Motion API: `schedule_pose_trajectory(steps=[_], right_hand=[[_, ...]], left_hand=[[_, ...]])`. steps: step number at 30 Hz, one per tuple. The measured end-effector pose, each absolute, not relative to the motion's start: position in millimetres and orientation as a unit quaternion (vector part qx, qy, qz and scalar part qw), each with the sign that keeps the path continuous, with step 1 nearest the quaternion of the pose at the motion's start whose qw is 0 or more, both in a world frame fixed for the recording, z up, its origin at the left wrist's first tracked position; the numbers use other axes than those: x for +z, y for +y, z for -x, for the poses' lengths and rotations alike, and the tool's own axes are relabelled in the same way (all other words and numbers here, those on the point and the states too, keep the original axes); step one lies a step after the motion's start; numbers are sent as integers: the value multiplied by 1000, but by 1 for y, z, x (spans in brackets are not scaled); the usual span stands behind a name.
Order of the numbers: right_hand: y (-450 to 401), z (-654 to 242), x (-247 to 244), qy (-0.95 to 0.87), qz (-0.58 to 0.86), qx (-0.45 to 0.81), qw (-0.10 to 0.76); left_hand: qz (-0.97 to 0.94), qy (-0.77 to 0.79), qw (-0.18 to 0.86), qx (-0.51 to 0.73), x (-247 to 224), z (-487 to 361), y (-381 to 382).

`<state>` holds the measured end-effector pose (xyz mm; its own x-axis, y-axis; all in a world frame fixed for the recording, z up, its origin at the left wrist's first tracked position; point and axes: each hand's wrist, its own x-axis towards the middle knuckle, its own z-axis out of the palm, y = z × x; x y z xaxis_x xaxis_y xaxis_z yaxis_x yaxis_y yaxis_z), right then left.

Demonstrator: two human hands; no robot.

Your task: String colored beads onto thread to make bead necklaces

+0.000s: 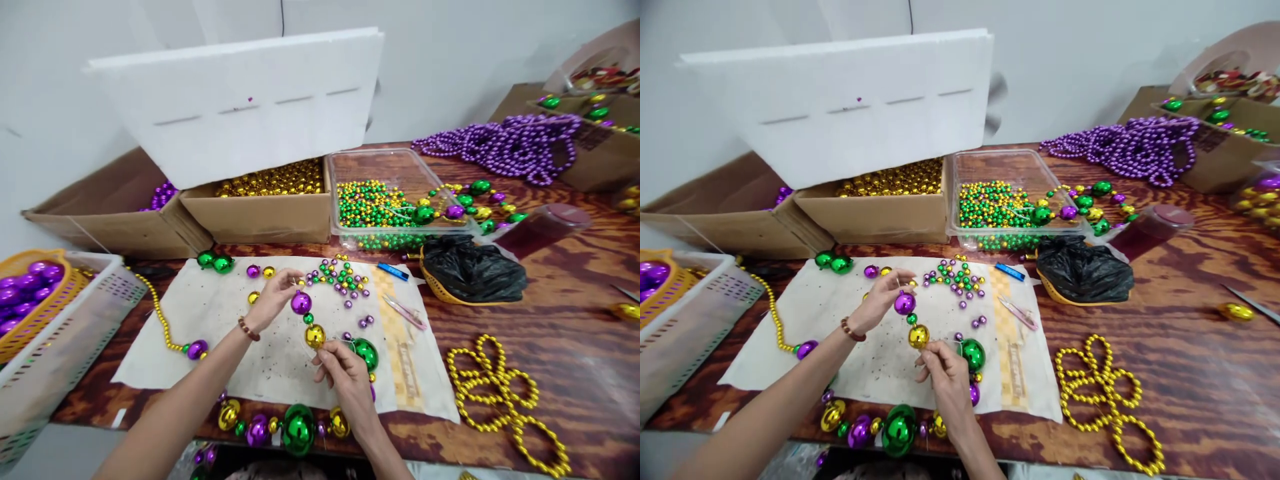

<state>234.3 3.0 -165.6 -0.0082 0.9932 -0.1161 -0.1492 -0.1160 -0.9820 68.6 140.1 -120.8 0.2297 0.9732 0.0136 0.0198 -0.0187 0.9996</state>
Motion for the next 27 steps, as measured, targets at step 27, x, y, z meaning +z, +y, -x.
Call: schedule_pose_trajectory(steps=[27], right_hand=[[2, -228, -167, -454, 495, 562, 483]], left_hand=[[-330, 389, 674, 534, -86, -39, 100]])
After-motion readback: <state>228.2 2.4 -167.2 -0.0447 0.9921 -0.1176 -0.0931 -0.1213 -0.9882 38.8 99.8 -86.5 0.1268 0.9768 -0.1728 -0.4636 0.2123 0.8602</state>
